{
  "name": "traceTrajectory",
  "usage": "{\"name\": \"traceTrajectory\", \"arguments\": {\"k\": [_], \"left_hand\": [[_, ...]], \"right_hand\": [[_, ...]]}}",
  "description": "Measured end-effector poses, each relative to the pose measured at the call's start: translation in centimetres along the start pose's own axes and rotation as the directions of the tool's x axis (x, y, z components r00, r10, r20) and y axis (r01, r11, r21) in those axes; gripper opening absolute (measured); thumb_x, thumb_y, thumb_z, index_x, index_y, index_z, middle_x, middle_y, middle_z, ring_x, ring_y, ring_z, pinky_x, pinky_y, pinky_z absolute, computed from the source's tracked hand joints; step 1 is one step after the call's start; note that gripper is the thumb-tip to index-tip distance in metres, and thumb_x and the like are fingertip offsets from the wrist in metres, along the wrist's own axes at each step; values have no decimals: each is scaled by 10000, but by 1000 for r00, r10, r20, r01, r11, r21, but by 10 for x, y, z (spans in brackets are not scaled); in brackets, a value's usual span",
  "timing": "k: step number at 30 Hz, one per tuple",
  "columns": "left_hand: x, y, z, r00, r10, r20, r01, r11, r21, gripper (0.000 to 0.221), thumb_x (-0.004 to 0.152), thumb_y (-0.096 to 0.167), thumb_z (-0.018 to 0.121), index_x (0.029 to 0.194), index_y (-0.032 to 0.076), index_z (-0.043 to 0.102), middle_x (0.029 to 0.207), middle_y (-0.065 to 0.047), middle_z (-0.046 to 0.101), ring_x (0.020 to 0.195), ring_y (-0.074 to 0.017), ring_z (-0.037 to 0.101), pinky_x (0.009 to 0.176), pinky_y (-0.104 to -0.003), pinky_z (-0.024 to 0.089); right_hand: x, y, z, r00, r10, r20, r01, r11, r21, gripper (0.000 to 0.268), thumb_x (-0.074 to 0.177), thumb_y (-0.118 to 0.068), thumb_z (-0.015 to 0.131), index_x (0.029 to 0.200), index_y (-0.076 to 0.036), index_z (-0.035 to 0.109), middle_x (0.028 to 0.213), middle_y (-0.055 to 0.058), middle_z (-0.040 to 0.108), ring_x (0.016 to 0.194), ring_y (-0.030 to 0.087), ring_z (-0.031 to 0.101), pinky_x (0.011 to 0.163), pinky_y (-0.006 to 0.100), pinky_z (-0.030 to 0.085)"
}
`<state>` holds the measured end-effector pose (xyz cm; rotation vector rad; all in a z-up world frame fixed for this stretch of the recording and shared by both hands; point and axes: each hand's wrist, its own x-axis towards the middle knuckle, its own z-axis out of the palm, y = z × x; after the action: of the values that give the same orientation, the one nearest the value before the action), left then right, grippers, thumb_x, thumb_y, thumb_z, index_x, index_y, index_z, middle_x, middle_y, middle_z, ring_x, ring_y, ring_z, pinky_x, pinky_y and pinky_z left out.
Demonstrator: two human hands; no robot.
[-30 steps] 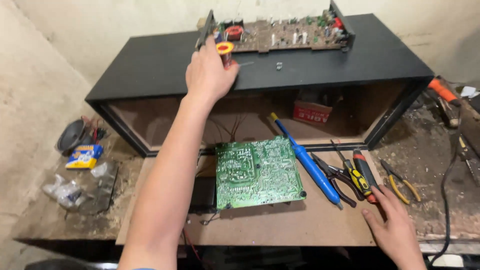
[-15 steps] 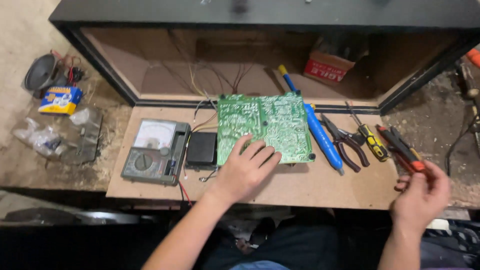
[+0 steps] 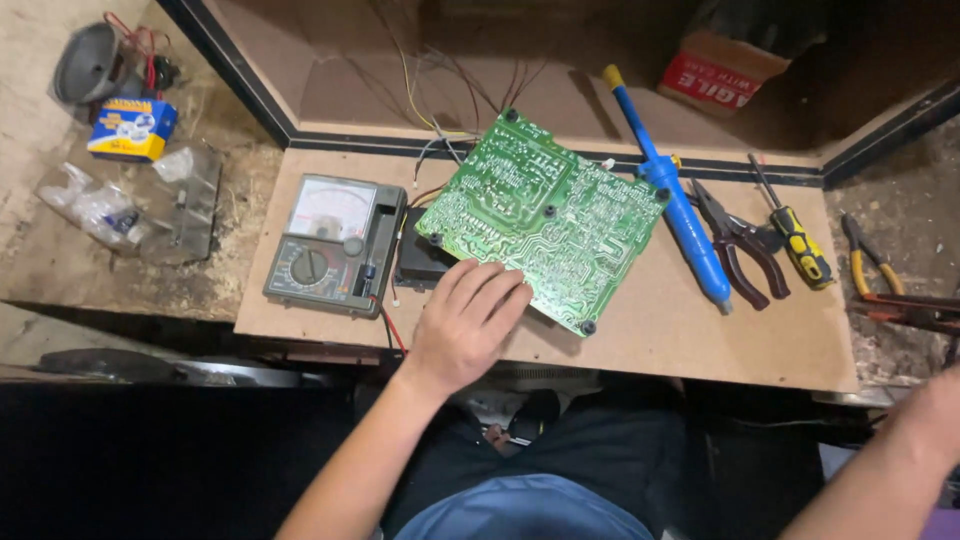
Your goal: A person is repairing a circuit board by soldering components and testing electrical connections with a multimeter.
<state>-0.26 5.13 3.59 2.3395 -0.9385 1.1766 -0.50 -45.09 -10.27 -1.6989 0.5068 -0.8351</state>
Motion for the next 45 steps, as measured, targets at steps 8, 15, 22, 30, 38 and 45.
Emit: {"name": "traceTrajectory", "arguments": {"k": [8,15,22,30,38,45], "left_hand": [[-31,24,34,955,-292,-47,284,950,-128,427,715,201,617,1100,96,466,1142,-74,484,1117,-239,426,1016,-452,186],[-27,23,46,901,-372,225,381,925,4,844,653,572,641,1240,73,295,1311,-150,256,1245,-322,187,992,-565,24],[-31,18,49,886,-372,276,384,923,11,832,647,496,675,1243,71,282,1304,-163,256,1237,-323,194,977,-587,26],[-32,19,56,888,-393,240,382,920,91,829,664,570,672,1224,82,305,1286,-141,295,1223,-304,232,983,-571,46],[-28,18,52,897,-393,205,384,920,84,717,712,550,610,1191,79,357,1261,-140,354,1202,-303,296,976,-562,75],[-32,19,56,886,-391,251,381,920,89,763,705,566,609,1221,79,328,1280,-139,327,1215,-303,264,980,-570,48]], "right_hand": [[-31,-67,45,983,-36,181,66,984,-167,297,1055,-375,339,1027,-117,483,939,-5,497,822,74,492,801,205,440],[-28,-102,39,961,171,216,-9,803,-596,283,994,-313,569,981,-31,556,796,70,526,614,159,453,509,272,369],[-27,-92,44,934,177,311,-175,984,-35,219,871,-347,500,1067,-259,457,785,-157,449,631,-64,369,545,67,279],[-130,-197,171,498,-536,682,292,844,451,340,625,-139,605,925,-2,528,809,102,598,700,139,598,700,215,510],[-153,-216,193,430,-485,761,433,851,297,245,573,-15,614,805,44,565,763,117,593,754,216,542,722,282,465],[-155,-226,196,434,-485,759,455,845,281,248,567,-7,639,799,52,573,740,118,589,716,202,542,681,266,460]]}}
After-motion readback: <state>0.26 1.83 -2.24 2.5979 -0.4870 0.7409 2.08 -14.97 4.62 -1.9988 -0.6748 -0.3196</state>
